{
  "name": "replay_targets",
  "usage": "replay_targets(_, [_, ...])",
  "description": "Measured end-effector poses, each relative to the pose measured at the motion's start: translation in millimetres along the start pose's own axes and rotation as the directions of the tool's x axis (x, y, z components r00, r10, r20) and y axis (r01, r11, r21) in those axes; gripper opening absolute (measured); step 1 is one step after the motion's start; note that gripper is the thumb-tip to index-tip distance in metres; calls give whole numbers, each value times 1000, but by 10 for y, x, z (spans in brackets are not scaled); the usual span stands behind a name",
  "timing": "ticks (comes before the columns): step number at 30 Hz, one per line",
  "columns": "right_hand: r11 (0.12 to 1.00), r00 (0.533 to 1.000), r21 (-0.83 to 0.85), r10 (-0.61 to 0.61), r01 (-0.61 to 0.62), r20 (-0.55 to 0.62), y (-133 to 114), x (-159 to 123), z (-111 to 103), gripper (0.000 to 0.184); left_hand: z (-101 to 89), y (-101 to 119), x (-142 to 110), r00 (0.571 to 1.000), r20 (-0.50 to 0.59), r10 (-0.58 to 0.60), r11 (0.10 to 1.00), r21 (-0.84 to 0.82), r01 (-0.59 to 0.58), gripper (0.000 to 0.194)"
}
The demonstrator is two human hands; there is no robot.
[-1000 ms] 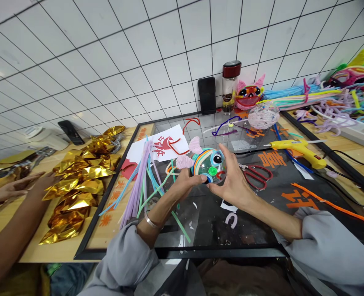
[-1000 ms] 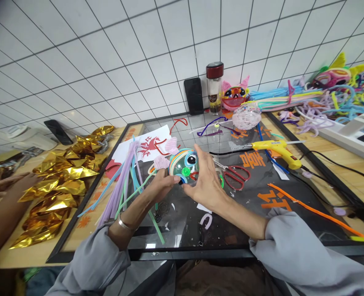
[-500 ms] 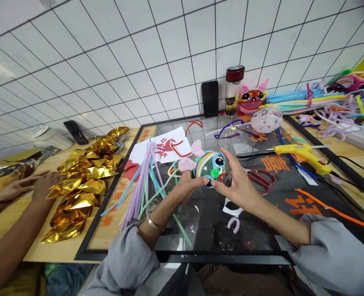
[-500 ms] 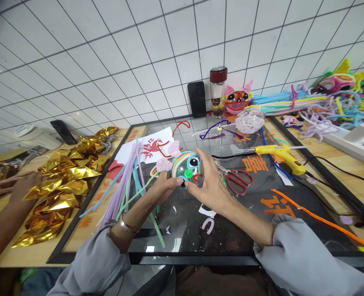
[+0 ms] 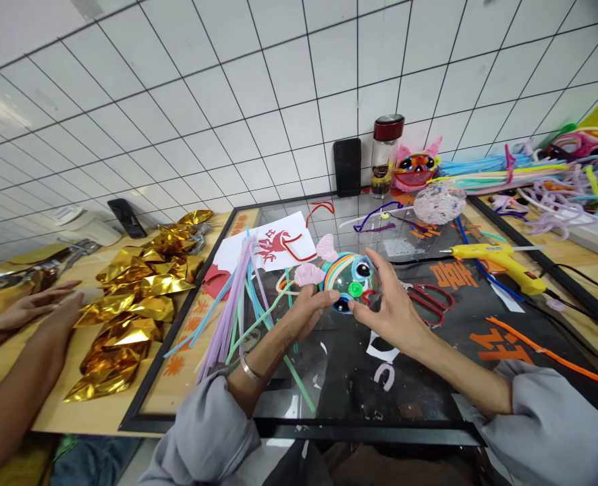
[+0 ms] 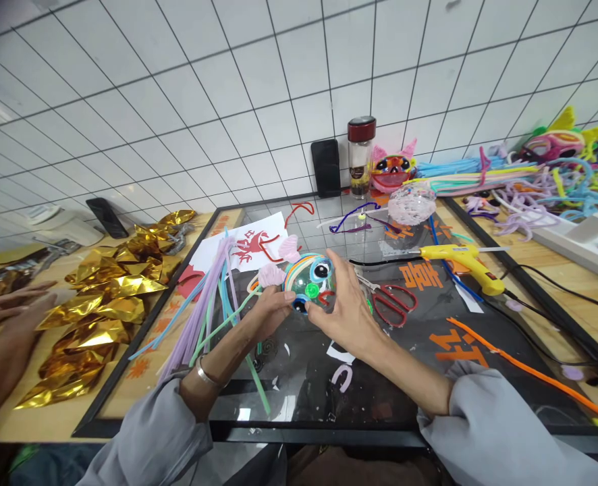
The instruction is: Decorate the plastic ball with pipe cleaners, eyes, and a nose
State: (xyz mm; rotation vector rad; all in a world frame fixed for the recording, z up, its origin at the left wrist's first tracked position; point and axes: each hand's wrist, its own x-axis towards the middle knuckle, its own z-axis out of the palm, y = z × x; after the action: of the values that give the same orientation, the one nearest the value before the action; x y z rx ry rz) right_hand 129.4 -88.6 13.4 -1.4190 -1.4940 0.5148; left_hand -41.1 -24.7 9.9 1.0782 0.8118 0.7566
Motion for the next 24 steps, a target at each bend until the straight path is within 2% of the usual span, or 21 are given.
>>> replay_targets(6, [1000, 1000, -12, -7, 7, -17, -24, -9, 10, 82, 64, 43, -3, 996, 70, 55, 996, -78, -49, 61])
replay_targets(17, [1000, 1000, -3, 3, -3, 10, -26, 23, -18, 82, 93, 68, 1, 998, 30, 51, 999, -17, -50, 60])
replay_targets(24, [993, 993, 48, 110, -112, 41, -60, 66, -78, 86, 73, 55, 24, 998, 55, 5, 996, -89, 0, 63])
